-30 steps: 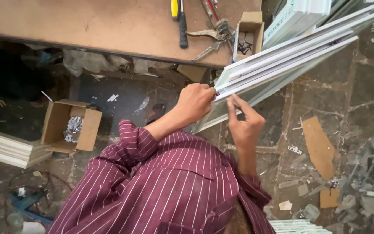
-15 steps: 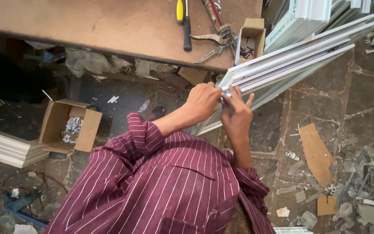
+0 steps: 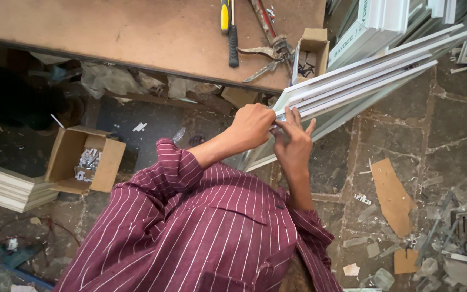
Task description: The person assembles white window frames by hand, inserting small hardware pieces into the frame channels and aligning the frame sections. The person handles multiple frame units and small metal parts on a cluttered workbench.
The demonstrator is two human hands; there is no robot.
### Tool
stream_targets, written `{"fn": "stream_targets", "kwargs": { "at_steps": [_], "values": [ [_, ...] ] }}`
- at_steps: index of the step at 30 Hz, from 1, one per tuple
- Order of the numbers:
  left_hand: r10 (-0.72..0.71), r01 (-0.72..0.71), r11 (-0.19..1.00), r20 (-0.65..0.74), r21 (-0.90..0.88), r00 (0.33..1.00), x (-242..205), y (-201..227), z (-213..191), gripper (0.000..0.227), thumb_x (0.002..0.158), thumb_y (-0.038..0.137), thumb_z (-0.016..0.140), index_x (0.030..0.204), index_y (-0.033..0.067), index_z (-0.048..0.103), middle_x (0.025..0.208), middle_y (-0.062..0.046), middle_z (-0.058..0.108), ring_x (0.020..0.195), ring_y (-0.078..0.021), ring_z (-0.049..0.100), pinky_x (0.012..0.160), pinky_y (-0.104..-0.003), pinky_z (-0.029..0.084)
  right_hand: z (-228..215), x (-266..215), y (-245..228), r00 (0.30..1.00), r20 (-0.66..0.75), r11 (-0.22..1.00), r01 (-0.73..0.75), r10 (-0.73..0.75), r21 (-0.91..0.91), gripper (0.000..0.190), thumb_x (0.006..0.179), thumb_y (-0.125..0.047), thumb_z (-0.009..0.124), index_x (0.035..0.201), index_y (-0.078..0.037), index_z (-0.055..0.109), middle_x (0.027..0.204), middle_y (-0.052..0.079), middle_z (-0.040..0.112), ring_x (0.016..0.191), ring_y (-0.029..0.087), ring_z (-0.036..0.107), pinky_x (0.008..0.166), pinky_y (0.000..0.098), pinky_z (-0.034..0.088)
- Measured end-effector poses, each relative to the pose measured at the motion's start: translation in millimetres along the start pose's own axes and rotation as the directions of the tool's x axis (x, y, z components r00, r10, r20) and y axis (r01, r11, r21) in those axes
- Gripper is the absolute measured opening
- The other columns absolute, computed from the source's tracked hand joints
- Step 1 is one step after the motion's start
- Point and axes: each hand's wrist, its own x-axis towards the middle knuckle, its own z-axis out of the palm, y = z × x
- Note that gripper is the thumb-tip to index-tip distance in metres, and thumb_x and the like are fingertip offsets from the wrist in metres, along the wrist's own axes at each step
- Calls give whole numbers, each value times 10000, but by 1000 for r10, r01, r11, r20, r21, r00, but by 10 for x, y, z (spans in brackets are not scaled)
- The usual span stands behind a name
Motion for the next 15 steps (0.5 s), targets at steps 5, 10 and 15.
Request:
{"fn": "stream_targets", "kwargs": {
  "at_steps": [5, 10, 15],
  "values": [
    [130, -113, 982, -103, 153, 986, -43, 137, -52, 168, 646, 77, 733, 798, 44, 668, 804, -168, 699, 773, -377, 708, 651, -478, 560, 32, -36, 37, 999, -17, 999, -31, 31, 20, 266, 834, -43, 725, 1093, -101, 744, 1438, 138, 640, 1425, 317, 540, 1240, 675, 171],
    [4, -5, 999, 8, 50, 1000, -33, 173, -147, 482, 705, 84, 752, 1111, -30, 518, 804, -174, 687, 795, -400, 697, 631, -492, 540, 38, -87, 16, 998, -11, 998, -57, 57, 10, 309, 845, -87, 756, 1153, -111, 755, 1428, 140, 628, 1420, 328, 521, 1204, 680, 187],
    [-18, 18, 1000, -5, -1, 1000, -5, 137, -151, 400, 737, 53, 729, 1075, -14, 525, 871, -185, 677, 803, -424, 679, 656, -504, 538, 16, -93, -14, 999, -6, 999, -47, 47, 12, 294, 870, -109, 762, 1163, -129, 760, 1446, 133, 625, 1435, 326, 510, 1209, 677, 192]
  ]
}}
